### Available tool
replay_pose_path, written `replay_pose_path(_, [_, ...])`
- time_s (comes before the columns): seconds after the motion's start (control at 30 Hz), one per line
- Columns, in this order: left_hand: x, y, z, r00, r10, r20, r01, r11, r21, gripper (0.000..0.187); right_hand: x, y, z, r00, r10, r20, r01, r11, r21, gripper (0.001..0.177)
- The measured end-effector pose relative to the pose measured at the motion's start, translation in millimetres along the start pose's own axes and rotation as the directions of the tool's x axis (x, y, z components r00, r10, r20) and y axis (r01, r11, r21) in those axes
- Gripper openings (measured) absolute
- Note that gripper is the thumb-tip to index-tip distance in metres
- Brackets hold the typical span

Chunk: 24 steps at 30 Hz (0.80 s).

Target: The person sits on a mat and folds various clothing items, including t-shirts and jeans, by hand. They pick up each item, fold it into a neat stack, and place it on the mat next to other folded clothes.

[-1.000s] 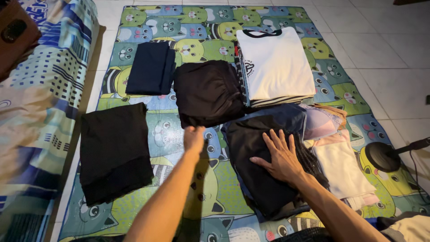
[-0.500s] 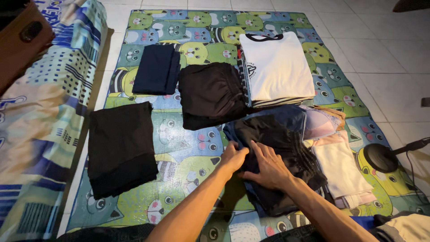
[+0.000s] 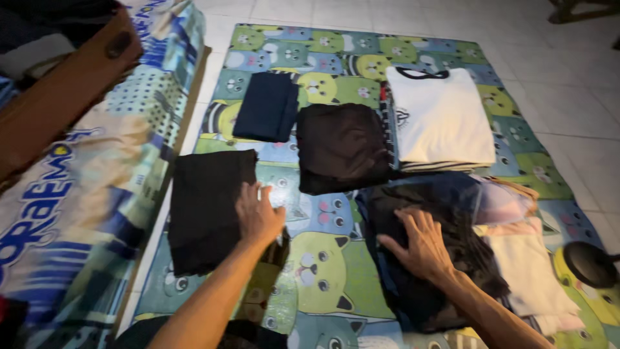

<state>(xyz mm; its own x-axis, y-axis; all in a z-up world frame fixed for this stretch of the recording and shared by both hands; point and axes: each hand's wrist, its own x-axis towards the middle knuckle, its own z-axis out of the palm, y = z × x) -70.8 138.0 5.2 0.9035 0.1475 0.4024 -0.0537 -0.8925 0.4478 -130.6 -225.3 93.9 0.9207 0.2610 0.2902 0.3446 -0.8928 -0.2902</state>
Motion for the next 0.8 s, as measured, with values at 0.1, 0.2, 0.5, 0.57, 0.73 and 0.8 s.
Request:
replay_pose_path(0.1, [9.3, -41.6, -26.6, 0.943, -0.188, 0.274, 0.136, 0.971, 0.195, 0.081, 26.7, -22.6, 15.7, 0.985, -0.085, -0.153, 0.09, 0.996, 0.025, 0.055])
replay_pose_path(0.2, [3.0, -62.6, -39.4, 0.791, -0.309, 0.529, 0.187, 0.944, 0.272, 0.089, 62.5, -48.1, 48.4, 0.974, -0.126, -0.19, 0.15, 0.982, 0.119, 0.051])
replay_pose_path(0.5, [-3.1, -60.4, -46.4, 0.788, -0.243, 0.566, 0.082, 0.952, 0.294, 0.095, 165.3, -78.1, 123.4, 0.968, -0.18, -0.175, 0.189, 0.981, 0.038, 0.077])
replay_pose_path(0.57, [-1.8, -60.6, -46.8, 0.785, -0.245, 0.569, 0.087, 0.953, 0.291, 0.095, 186.6, -78.4, 129.6, 0.98, -0.167, -0.109, 0.168, 0.986, -0.001, 0.09])
replay_pose_path(0.73, [2.8, -59.5, -49.1, 0.769, -0.243, 0.591, 0.092, 0.957, 0.274, 0.094, 215.2, -57.5, 158.8, 0.997, -0.043, 0.06, 0.047, 0.996, -0.074, 0.078])
replay_pose_path(0.8, [3.1, -60.1, -50.4, 0.767, -0.235, 0.597, 0.097, 0.962, 0.255, 0.095, 223.0, -43.1, 170.6, 0.999, -0.026, 0.033, 0.027, 0.999, -0.022, 0.063])
